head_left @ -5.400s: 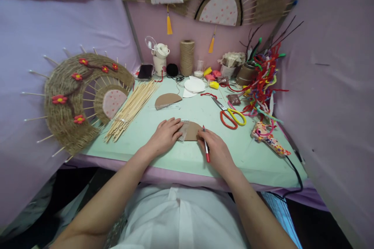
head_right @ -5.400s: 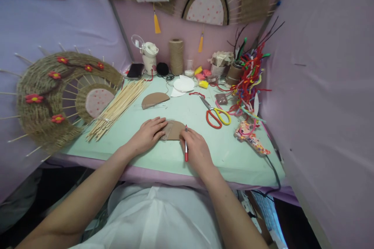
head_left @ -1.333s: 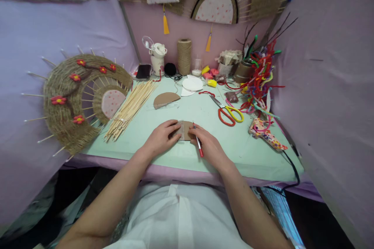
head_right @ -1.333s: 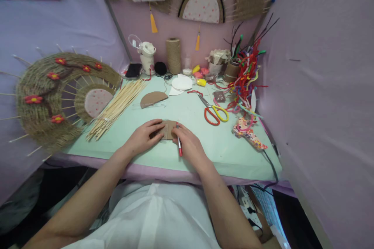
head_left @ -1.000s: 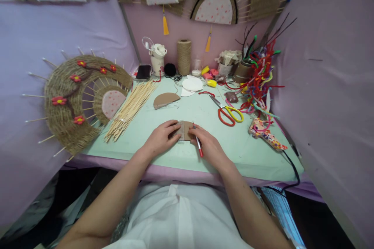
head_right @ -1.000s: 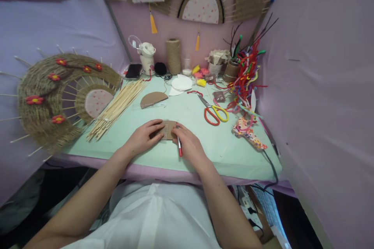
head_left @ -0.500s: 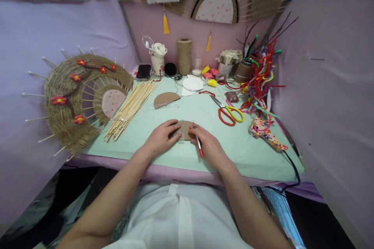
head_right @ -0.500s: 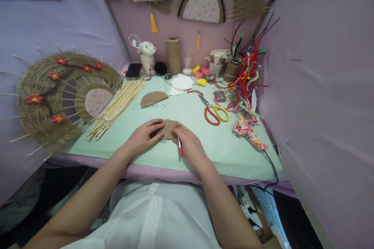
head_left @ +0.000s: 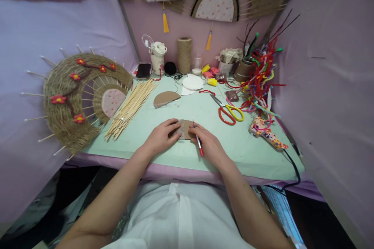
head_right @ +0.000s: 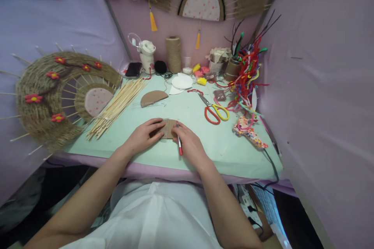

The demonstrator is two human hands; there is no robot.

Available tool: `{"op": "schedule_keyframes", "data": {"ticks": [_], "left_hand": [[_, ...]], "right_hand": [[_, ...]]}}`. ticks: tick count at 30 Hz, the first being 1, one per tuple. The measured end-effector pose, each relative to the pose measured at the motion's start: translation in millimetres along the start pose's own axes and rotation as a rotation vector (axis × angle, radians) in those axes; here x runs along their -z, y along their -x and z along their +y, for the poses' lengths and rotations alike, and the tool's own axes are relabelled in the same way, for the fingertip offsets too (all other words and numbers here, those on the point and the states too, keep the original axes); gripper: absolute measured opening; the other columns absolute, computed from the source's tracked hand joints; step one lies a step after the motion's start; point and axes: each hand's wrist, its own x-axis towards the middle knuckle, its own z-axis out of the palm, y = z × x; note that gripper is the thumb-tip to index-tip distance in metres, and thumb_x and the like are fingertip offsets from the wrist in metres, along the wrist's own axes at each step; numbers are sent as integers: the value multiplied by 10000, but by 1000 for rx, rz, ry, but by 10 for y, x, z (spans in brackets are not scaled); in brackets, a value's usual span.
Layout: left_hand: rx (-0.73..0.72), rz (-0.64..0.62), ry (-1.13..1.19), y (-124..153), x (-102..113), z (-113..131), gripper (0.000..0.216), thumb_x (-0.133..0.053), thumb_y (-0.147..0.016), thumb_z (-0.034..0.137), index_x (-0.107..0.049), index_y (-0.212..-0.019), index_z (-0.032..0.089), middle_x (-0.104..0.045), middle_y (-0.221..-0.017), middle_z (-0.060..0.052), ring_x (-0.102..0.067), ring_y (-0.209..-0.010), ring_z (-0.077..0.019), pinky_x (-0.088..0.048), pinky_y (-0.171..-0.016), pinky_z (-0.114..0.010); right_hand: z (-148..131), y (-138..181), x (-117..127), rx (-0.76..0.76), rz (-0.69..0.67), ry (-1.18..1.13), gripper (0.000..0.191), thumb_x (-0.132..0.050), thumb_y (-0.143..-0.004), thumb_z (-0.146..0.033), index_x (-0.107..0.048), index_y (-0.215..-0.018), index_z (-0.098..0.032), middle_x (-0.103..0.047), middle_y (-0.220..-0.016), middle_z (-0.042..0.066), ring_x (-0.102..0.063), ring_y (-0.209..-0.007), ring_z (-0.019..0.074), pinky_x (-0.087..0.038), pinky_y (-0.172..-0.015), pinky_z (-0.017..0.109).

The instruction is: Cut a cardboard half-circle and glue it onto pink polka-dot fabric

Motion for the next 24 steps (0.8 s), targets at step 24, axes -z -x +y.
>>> {"op": "schedule_keyframes", "data": {"ticks": [24], "left_hand": [[-105, 10, -33, -31, -30, -22, 355, -517, -914, 293, -640, -1217, 153, -622, -1296, -127, -545, -1237, -257, -433, -1074, -454]], "right_hand": [[13, 5, -4, -1, -2, -3, 279, -502, -899, -170, -649, -1127, -234, -627, -1285, 71, -486, -1311, 244, -426, -1059, 419]]}}
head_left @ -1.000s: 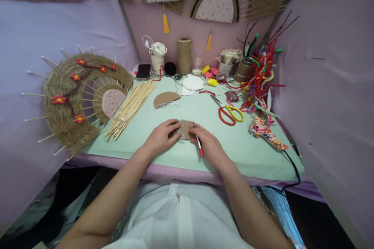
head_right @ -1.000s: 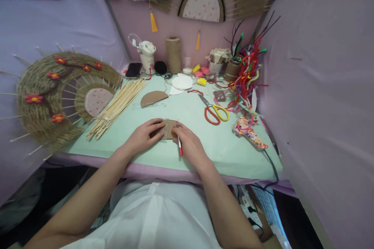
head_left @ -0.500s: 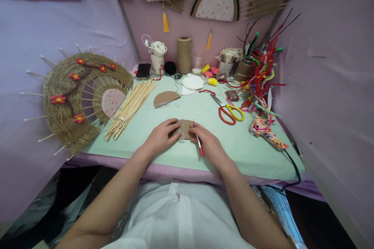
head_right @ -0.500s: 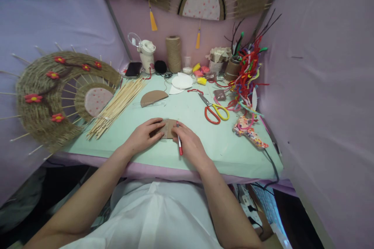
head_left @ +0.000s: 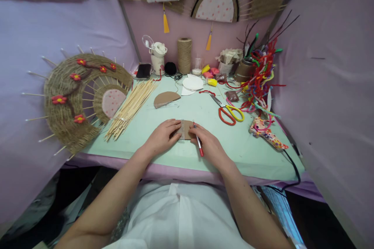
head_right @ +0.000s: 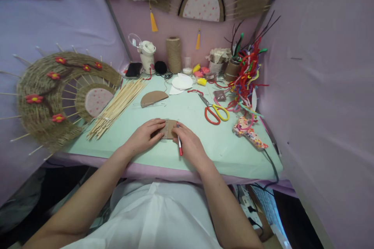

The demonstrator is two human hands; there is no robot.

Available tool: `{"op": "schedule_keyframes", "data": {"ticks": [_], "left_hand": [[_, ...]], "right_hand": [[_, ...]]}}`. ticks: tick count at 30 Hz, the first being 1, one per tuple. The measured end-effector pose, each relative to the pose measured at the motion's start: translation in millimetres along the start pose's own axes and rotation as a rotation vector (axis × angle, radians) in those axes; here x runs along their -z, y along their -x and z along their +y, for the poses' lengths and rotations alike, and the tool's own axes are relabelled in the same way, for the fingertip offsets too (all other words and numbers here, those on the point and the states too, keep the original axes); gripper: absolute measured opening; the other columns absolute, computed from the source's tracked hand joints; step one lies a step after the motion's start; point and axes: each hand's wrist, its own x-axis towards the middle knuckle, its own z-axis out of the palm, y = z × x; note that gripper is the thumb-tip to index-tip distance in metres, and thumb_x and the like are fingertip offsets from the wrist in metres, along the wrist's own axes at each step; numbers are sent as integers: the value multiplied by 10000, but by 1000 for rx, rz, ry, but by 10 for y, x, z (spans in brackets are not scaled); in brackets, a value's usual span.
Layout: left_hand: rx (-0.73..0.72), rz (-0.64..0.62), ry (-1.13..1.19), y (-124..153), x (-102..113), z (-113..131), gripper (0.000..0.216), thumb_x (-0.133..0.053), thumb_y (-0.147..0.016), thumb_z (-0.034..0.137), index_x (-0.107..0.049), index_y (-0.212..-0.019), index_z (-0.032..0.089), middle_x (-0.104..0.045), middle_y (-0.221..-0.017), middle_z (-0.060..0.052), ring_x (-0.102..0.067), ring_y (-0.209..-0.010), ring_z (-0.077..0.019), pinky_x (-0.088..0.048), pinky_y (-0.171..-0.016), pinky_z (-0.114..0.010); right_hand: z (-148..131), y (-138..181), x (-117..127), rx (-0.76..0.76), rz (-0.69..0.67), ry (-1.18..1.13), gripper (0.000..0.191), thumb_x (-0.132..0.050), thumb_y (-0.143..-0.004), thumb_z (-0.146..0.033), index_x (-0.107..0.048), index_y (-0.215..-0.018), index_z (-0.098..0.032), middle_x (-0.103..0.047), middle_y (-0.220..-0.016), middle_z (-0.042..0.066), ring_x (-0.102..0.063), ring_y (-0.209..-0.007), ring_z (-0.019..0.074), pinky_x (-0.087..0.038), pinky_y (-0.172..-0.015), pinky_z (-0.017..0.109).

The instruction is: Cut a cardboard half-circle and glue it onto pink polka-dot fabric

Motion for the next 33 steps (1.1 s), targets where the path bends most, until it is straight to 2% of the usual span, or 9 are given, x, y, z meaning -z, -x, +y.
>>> {"op": "schedule_keyframes", "data": {"ticks": [15, 23, 33], "left_hand": [[14, -10, 28, 18, 4, 30, 362, -494, -927, 300, -621, -1252, 202, -624, -1306, -90, -516, -1281, -252, -413, -1096, -474], [50, -24, 35, 41, -10, 19, 390, -475, -937, 328, -611, -1274, 185, -594, -1350, -83, -496, -1308, -244, -441, -1081, -423], [48, 0, 53, 42, -18, 21, 383, -480, -928, 323, -623, -1260, 195, -605, -1336, -89, -512, -1295, -246, -450, -1072, -439]], "right_hand": [[-22, 0, 7, 3, 4, -6, 292, -493, -895, -149, -648, -1125, -238, -637, -1266, 74, -489, -1310, 248, -421, -1069, 432], [-3, 2, -6, -1, -2, 5, 302, -491, -893, -145, -647, -1140, -224, -623, -1297, 81, -468, -1331, 250, -415, -1077, 432], [9, 8, -16, 7, 24, -14, 323, -517, -880, -116, -651, -1142, -247, -638, -1283, 64, -471, -1334, 243, -420, -1076, 431]]}}
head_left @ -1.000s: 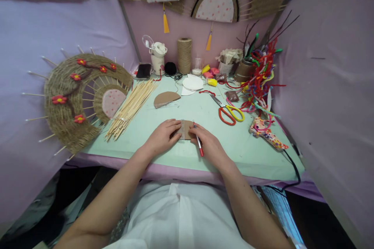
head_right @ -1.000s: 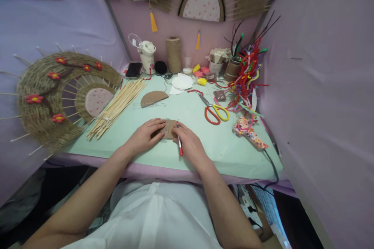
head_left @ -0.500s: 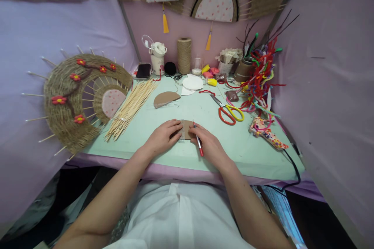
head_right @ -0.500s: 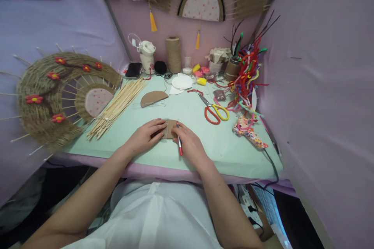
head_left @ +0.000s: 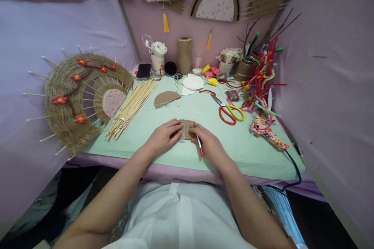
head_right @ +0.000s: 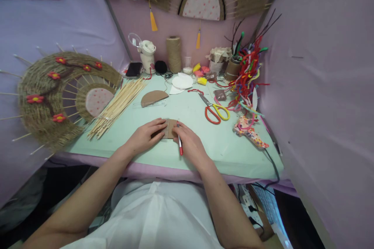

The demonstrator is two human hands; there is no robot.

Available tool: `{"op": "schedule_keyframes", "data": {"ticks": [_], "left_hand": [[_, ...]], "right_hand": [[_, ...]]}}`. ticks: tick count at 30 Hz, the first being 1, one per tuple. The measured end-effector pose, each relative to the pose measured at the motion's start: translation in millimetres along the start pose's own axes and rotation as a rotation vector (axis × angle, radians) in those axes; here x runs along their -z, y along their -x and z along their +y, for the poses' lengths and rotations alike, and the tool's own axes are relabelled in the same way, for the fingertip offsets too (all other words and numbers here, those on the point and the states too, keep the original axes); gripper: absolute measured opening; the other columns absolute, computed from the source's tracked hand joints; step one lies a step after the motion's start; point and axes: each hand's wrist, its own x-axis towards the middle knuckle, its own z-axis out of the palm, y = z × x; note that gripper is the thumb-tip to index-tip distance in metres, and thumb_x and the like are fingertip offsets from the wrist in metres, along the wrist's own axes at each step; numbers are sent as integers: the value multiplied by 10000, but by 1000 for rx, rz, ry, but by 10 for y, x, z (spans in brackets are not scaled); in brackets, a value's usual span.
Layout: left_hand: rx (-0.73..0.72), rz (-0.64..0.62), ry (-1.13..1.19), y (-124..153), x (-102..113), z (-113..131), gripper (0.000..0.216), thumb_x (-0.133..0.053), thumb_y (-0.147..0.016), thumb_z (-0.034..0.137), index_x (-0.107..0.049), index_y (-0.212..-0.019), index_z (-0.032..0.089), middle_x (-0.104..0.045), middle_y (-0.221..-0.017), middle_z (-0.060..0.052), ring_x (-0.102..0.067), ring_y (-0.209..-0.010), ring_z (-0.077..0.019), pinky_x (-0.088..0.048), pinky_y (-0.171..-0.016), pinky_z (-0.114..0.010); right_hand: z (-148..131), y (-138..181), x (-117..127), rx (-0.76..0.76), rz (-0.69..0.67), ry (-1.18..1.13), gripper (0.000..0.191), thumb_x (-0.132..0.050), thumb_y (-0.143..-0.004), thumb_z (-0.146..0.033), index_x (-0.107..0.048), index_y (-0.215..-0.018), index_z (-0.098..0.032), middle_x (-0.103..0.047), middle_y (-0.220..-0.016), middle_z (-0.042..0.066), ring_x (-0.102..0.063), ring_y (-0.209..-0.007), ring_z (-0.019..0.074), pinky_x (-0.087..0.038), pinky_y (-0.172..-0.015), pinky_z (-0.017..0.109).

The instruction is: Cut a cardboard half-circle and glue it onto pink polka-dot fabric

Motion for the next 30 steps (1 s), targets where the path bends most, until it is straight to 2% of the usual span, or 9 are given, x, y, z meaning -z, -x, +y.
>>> {"op": "schedule_keyframes", "data": {"ticks": [30], "left_hand": [[2, -3, -23, 6, -19, -26, 404, -482, -930, 346, -625, -1261, 163, -608, -1331, -94, -508, -1299, -239, -439, -1084, -399]], "right_hand": [[24, -7, -7, 6, -12, 43, 310, -511, -888, -128, -650, -1150, -221, -633, -1294, 82, -461, -1345, 263, -435, -1069, 427]]}}
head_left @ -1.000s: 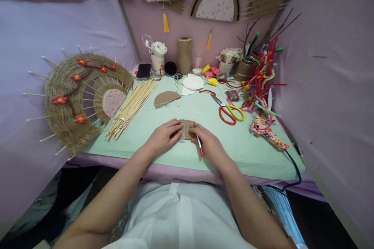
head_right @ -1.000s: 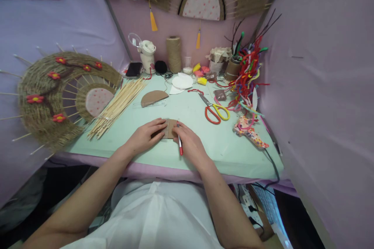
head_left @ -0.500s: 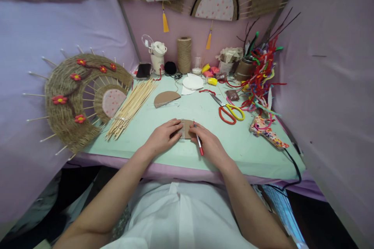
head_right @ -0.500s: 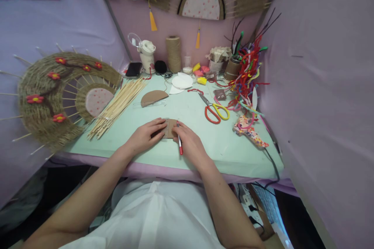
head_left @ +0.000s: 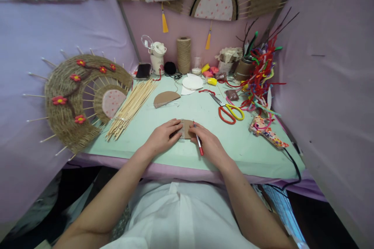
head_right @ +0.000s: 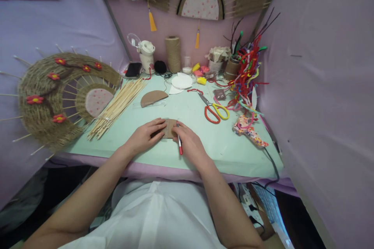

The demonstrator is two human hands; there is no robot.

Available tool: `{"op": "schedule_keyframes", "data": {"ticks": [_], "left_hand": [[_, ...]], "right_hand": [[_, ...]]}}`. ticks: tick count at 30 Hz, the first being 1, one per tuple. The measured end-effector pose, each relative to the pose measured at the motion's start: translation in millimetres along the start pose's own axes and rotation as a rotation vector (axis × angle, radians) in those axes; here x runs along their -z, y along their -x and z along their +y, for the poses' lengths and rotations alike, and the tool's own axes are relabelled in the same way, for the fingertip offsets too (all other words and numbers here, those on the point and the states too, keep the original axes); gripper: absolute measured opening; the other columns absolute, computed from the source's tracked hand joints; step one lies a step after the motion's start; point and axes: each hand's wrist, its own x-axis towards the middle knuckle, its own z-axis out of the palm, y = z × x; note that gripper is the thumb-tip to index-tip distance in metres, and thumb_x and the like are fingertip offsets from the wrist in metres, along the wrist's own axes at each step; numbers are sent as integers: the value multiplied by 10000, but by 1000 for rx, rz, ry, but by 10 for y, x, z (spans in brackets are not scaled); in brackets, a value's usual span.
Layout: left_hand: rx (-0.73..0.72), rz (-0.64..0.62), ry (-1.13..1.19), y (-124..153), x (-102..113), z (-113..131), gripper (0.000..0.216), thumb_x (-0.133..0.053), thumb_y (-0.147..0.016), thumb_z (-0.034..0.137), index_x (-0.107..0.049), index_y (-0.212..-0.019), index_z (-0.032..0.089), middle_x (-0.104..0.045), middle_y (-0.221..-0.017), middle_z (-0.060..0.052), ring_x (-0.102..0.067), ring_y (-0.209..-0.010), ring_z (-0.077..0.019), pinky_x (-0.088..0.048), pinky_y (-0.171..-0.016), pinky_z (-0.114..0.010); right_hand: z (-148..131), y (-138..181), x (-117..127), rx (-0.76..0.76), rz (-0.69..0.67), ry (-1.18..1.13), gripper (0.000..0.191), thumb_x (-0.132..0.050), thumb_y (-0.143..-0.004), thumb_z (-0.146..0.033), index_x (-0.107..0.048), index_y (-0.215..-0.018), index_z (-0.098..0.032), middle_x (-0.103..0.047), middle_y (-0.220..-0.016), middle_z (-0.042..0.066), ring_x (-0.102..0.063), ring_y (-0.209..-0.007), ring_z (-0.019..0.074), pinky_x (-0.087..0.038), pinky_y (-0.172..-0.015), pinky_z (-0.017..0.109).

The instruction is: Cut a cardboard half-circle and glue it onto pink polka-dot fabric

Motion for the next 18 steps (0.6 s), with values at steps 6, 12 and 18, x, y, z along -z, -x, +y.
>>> {"op": "schedule_keyframes", "data": {"ticks": [6, 12, 18], "left_hand": [[-11, -3, 6, 1, 2, -6, 403, -479, -933, 339, -620, -1268, 165, -606, -1333, -96, -504, -1302, -246, -444, -1079, -414], [-6, -8, 10, -1, 8, -3, 402, -478, -936, 349, -618, -1272, 179, -604, -1338, -92, -508, -1299, -250, -447, -1075, -427], [-6, -22, 8, -1, 16, -3, 411, -471, -942, 354, -613, -1279, 167, -596, -1348, -93, -500, -1307, -242, -441, -1080, -417]], "right_hand": [[4, 6, -2, -1, 1, 0, 319, -499, -896, -139, -645, -1160, -244, -633, -1292, 66, -461, -1344, 248, -431, -1075, 427], [17, 2, -7, 0, -1, -9, 302, -501, -897, -158, -649, -1153, -219, -635, -1288, 93, -460, -1345, 253, -431, -1071, 430], [18, 5, -5, 0, 20, -47, 319, -515, -881, -142, -653, -1147, -251, -642, -1282, 58, -468, -1339, 246, -428, -1073, 432]]}}
